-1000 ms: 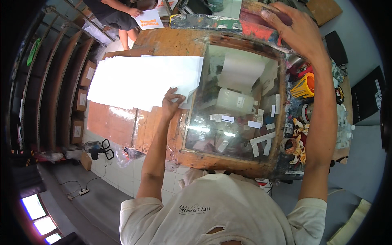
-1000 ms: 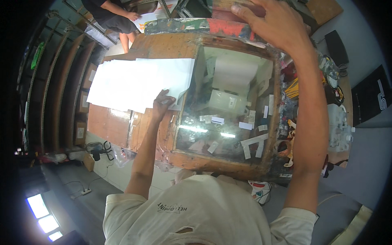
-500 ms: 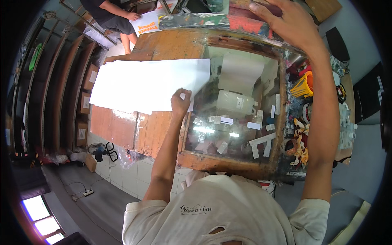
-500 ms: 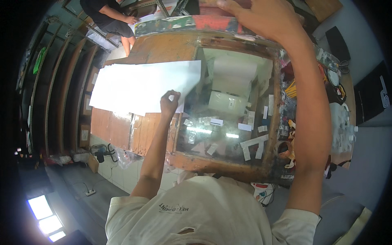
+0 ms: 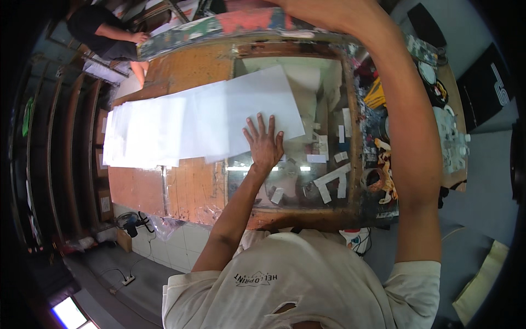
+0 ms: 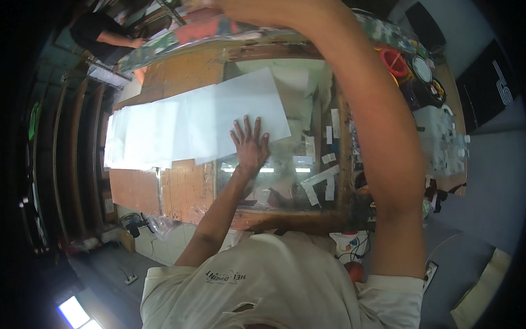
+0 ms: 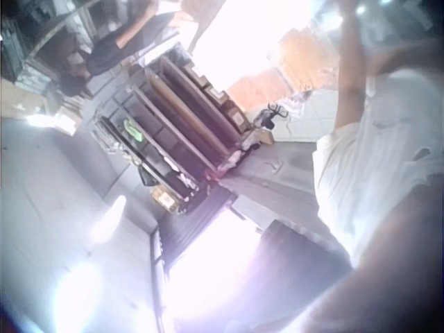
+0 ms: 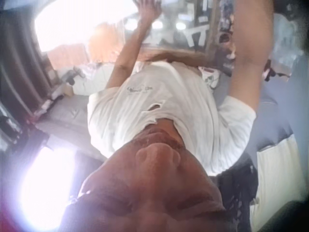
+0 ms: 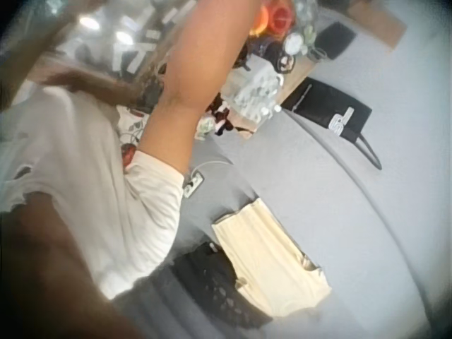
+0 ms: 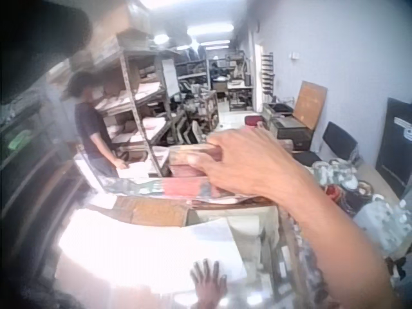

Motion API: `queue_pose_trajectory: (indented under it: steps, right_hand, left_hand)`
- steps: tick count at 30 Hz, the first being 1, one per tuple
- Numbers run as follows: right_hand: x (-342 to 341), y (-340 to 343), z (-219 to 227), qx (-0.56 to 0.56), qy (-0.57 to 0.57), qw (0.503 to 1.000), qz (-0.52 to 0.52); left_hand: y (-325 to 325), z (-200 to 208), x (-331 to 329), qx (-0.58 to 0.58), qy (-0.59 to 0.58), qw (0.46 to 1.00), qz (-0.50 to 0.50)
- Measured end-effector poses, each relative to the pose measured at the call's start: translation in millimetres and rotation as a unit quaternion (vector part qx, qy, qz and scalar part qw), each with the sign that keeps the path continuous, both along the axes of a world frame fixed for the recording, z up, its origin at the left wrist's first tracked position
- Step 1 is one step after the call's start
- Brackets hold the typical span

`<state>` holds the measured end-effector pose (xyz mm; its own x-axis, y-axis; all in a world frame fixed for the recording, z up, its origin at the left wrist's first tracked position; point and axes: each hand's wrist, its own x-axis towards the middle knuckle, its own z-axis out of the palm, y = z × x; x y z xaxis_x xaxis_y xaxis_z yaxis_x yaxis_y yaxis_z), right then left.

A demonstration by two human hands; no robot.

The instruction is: The person performs screen printing by placing sheets on a glass surface, lowering a screen frame, and using a squeegee to apply orange ink.

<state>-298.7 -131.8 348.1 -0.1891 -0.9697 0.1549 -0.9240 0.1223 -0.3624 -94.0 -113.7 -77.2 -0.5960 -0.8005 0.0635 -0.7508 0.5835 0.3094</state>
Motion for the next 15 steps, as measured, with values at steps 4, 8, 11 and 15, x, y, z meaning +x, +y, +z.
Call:
queue_pose_trajectory:
  steps: [4,8,11,15]
  right_hand:
    - [-5,4,-3,-0.039,0.012,0.999,0.015]
    - [-11,-2,3,0.023,0.001,1.0,0.004]
    - [-15,-8,6,0.003,0.013,1.0,0.024]
    - [-18,-15,0,-0.055,0.034,0.998,0.012]
  left_hand:
    - [6,-2,-35,-0.032,0.036,0.993,-0.104]
    - [24,0,-61,-0.026,0.03,0.989,-0.145]
    - [41,2,-67,-0.011,0.013,0.992,-0.127]
    - [64,8,-55,0.026,0.059,0.996,-0.068]
